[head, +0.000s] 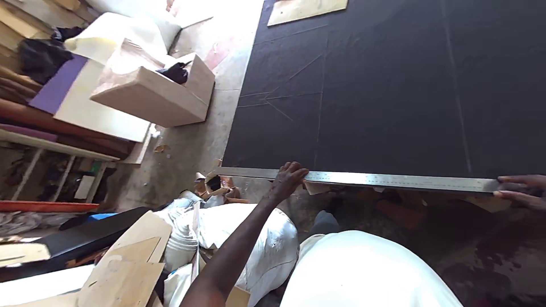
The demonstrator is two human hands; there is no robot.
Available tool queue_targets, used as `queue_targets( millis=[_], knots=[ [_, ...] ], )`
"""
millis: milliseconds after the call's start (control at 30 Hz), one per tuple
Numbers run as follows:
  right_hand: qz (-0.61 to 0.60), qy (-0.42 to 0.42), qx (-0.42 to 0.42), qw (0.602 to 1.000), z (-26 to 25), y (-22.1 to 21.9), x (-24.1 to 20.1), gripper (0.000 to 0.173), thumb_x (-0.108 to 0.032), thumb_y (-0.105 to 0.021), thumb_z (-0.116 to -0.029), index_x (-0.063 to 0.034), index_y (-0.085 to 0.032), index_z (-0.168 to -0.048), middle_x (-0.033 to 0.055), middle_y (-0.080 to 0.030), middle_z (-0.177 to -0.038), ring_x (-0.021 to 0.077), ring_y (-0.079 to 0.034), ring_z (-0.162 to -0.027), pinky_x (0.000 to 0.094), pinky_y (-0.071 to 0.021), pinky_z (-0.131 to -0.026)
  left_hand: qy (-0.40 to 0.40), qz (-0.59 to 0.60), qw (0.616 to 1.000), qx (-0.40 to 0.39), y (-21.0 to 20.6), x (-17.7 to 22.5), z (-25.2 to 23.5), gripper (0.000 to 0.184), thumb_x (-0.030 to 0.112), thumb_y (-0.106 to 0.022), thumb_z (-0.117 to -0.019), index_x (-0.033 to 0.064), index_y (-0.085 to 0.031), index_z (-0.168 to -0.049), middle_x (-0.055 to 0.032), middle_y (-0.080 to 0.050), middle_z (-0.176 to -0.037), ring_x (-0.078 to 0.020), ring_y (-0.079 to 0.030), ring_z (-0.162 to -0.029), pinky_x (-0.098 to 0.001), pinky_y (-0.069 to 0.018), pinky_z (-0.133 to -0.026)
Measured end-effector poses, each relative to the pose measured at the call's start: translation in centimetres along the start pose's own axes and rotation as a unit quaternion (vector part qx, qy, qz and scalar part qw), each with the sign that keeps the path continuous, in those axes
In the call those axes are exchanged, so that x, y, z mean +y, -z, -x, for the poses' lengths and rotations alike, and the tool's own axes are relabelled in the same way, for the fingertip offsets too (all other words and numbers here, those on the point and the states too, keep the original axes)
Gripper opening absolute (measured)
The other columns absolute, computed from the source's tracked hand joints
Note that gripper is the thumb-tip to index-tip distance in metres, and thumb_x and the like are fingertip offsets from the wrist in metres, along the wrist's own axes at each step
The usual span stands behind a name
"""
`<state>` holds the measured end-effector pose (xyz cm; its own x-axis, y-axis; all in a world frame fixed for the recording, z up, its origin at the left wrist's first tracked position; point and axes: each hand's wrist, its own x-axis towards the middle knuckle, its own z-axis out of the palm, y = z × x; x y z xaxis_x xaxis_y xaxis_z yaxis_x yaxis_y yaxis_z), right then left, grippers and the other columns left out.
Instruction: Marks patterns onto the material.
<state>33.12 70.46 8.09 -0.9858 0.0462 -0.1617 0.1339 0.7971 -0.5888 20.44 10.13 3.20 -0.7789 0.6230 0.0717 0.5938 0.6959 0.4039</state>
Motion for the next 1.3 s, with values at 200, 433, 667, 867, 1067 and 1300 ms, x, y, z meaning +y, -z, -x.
queue_targets(
  millis=[200,433,667,867,1067,1300],
  knots=[
    [0.037,0.017,0.014,0.999,-0.4,0.4,1.1,0.036,-0.006,-0.081,-0.0872,-0.0051,-0.074,-0.122,0.0197,-0.073,-0.108,0.0369,-0.070,-0.087,0.0640,-0.0538,-0.081,-0.002,0.028,1.000,0.013,-0.4,-0.6,0.1,0.030,0.029,-0.063,-0.1015,0.0236,-0.071,-0.130,-0.0049,-0.064,-0.122,-0.0240,-0.058,-0.116,-0.0482,-0.0480,-0.102],
    [0.072,0.045,0.015,0.996,-1.4,-0.5,5.5,0.034,-0.030,-0.079,-0.0915,-0.0178,-0.075,-0.124,0.0098,-0.075,-0.112,0.0307,-0.072,-0.096,0.0635,-0.0554,-0.085,0.007,0.045,0.999,-0.011,0.2,-0.8,-0.3,0.030,0.026,-0.067,-0.0989,0.0253,-0.073,-0.128,-0.0028,-0.064,-0.122,-0.0228,-0.058,-0.116,-0.0475,-0.0501,-0.099],
    [0.104,0.030,0.006,0.994,-2.0,-0.8,5.8,0.034,-0.037,-0.078,-0.0918,-0.0202,-0.075,-0.121,0.0071,-0.075,-0.115,0.0294,-0.072,-0.103,0.0623,-0.0554,-0.089,0.011,0.021,0.999,-0.028,0.7,-0.7,-0.9,0.031,0.019,-0.071,-0.0960,0.0216,-0.074,-0.126,-0.0056,-0.064,-0.120,-0.0272,-0.059,-0.114,-0.0511,-0.0522,-0.095],
    [-0.066,-0.039,0.063,0.995,-0.9,-1.0,5.8,0.049,-0.036,-0.082,-0.0881,-0.0154,-0.069,-0.131,0.0134,-0.073,-0.098,0.0257,-0.067,-0.079,0.0533,-0.0553,-0.078,-0.010,-0.005,0.999,-0.044,0.8,-1.5,-1.5,0.046,0.053,-0.061,-0.0960,0.0189,-0.073,-0.125,-0.0071,-0.065,-0.123,-0.0286,-0.060,-0.116,-0.0519,-0.0512,-0.097],
    [-0.406,-0.229,0.205,0.861,4.1,-3.9,0.6,0.030,-0.033,-0.064,-0.1026,-0.0062,-0.067,-0.116,0.0077,-0.068,-0.091,0.0159,-0.065,-0.069,0.0339,-0.0580,-0.061,-0.080,0.053,0.995,0.028,-1.7,2.6,-7.0,0.039,0.046,-0.059,-0.1004,0.0181,-0.074,-0.124,-0.0076,-0.066,-0.121,-0.0278,-0.059,-0.116,-0.0506,-0.0491,-0.100],
    [-0.462,-0.300,0.353,0.757,3.9,-9.0,-4.2,0.026,0.000,-0.076,-0.0876,-0.0023,-0.073,-0.114,0.0106,-0.074,-0.102,0.0161,-0.067,-0.082,0.0316,-0.0559,-0.071,-0.353,0.121,0.912,-0.172,-7.9,16.5,-21.4,0.029,0.013,-0.059,-0.1005,0.0192,-0.074,-0.125,0.0028,-0.057,-0.150,-0.0284,-0.042,-0.146,-0.0557,-0.0372,-0.116]
  ],
)
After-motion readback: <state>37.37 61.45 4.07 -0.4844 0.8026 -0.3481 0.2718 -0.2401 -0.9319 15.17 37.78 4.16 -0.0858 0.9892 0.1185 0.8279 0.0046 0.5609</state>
